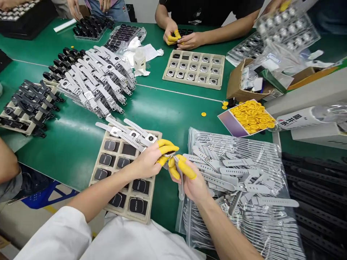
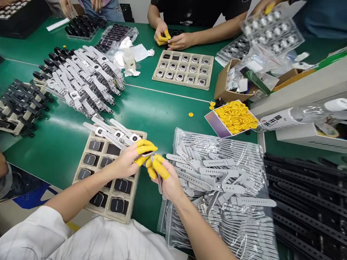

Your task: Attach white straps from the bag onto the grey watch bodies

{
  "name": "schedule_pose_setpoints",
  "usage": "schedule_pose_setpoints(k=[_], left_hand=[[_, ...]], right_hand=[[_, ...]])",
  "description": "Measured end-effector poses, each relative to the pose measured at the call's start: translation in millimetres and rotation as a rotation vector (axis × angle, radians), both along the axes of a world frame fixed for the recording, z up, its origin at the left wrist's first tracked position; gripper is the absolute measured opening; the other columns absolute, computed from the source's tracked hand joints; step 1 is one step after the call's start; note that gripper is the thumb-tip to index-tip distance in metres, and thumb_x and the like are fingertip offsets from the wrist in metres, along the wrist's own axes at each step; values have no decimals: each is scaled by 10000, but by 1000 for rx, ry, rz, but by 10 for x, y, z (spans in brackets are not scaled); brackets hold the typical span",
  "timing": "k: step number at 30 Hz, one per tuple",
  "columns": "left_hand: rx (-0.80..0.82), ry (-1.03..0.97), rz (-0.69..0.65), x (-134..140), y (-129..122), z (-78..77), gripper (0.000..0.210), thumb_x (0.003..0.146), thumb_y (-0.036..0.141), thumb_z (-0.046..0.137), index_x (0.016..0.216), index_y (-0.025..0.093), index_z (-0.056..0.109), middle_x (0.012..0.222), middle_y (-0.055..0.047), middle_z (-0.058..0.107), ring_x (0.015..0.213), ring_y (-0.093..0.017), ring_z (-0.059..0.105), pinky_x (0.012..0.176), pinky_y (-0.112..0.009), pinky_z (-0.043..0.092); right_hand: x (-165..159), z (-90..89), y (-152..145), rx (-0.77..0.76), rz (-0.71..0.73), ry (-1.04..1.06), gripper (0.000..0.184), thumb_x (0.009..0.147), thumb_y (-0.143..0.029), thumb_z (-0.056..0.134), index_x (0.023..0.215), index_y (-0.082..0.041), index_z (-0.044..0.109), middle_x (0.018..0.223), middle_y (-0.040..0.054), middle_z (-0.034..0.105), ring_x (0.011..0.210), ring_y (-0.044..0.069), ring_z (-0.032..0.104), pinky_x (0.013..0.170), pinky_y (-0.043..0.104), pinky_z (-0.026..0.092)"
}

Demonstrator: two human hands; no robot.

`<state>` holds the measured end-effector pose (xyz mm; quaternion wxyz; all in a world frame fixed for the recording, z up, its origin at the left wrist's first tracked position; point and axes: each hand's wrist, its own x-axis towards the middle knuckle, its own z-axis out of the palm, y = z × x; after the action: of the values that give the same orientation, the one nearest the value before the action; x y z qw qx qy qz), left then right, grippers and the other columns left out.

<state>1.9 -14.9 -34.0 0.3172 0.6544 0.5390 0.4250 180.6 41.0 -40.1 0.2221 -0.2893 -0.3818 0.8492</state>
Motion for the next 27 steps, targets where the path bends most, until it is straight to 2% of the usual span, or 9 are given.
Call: schedule_pose_setpoints(k=[3, 5, 9, 14, 21, 27], left_hand=[[48, 73, -50, -25, -11, 1, 493, 957, 59, 431, 1414, 200, 551, 1372, -147, 601, 1330, -250, 574, 1124, -441, 515], [47, 115, -69, -27, -14, -4, 536, 924, 25, 427, 1423, 181, 542, 1359, -151, 614, 1318, -249, 585, 1116, -434, 527], [50, 167, -73, -23, -16, -9, 543, 916, 10, 410, 1411, 190, 545, 1328, -132, 631, 1269, -232, 613, 1090, -410, 548], [60, 229, -37, -16, -17, 21, 571, 894, -6, 385, 1416, 180, 524, 1288, -133, 620, 1237, -239, 611, 1052, -422, 561], [-3, 319, -95, -8, -9, 178, 378, 1009, 176, 381, 1328, 108, 574, 1192, -171, 597, 1102, -269, 592, 989, -449, 556], [-38, 479, -87, 4, 2, 158, 307, 961, 213, 468, 1191, 110, 643, 1136, -170, 607, 1075, -307, 593, 954, -472, 554]], right_hand=[[16, -54, 0, 69, 64, -34, 394, 868, -562, 772, 894, -208, 601, 613, -47, 575, 438, 94, 469, 418, 216, 353], [35, -84, 6, 94, 106, -45, 391, 894, -571, 742, 916, -210, 595, 604, -52, 577, 414, 92, 464, 403, 216, 349], [35, -102, 3, 84, 71, -60, 377, 924, -556, 716, 873, -210, 575, 556, -68, 532, 408, 75, 391, 411, 205, 325], [-31, -26, -15, -18, 13, 2, 393, 895, -549, 754, 822, -212, 565, 494, -96, 444, 405, 67, 288, 408, 197, 283], [-15, -18, -4, -118, -15, -1, 385, 902, -506, 759, 795, -207, 543, 511, -105, 414, 394, 46, 215, 390, 176, 244], [2, -44, 8, -125, 28, -49, 426, 926, -519, 731, 752, -208, 497, 503, -101, 412, 395, 39, 211, 388, 171, 238]])
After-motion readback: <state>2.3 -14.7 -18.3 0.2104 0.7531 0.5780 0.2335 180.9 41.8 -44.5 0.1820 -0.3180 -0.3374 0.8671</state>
